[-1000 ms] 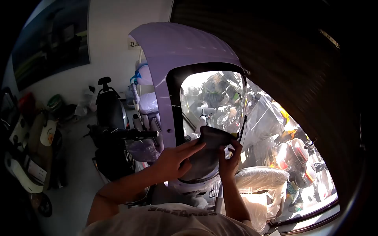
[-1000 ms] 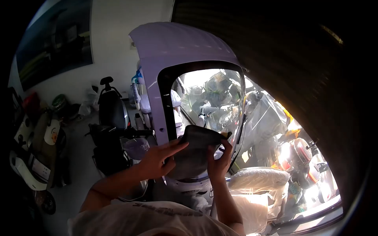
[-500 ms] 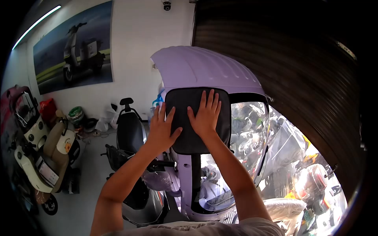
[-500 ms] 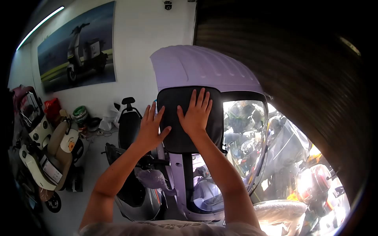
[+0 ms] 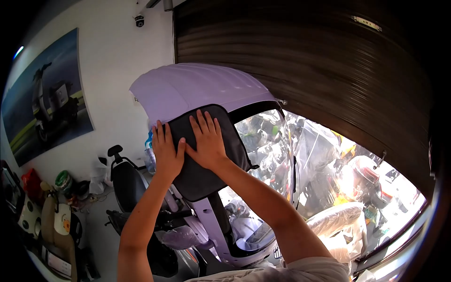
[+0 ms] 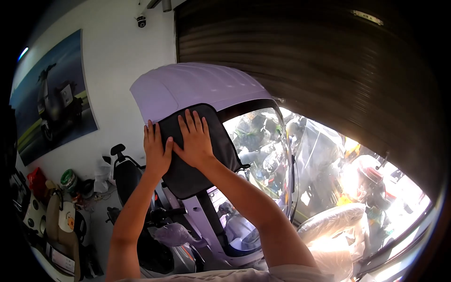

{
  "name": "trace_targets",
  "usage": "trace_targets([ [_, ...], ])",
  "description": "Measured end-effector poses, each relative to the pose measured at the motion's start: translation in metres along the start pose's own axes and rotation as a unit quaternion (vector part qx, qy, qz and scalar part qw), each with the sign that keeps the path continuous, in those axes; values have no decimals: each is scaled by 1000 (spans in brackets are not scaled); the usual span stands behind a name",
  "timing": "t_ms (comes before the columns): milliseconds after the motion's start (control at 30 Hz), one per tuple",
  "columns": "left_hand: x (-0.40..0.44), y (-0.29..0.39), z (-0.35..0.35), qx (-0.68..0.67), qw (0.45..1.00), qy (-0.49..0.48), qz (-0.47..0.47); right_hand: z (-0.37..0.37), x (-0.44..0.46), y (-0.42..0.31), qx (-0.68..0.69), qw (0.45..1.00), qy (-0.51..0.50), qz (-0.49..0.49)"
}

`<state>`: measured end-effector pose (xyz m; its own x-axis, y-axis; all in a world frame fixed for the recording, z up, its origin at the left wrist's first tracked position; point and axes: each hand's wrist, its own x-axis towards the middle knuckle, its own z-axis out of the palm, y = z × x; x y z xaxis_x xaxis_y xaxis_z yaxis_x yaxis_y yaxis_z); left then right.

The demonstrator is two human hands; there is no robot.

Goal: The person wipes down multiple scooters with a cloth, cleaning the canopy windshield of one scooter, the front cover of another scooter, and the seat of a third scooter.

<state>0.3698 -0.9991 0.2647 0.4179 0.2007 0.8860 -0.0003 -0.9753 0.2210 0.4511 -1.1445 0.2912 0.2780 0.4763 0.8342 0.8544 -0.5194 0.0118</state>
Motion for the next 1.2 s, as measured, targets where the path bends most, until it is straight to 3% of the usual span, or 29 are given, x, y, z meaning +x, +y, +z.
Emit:
trace_targets([
  [100, 14, 3, 0, 39, 998, -38, 29, 0, 2, 6, -1, 1000, 4, -10],
  [533, 35, -35, 1, -12, 996, -46, 78, 9, 25, -11, 6, 1000, 1, -3],
  [1100, 22, -14, -6, 23, 997, -48, 50, 0, 19, 1, 5, 999, -15, -34],
  [1200, 17, -6, -8, 38, 996, -48, 59, -5, 18, 14, 31, 996, -18, -84],
])
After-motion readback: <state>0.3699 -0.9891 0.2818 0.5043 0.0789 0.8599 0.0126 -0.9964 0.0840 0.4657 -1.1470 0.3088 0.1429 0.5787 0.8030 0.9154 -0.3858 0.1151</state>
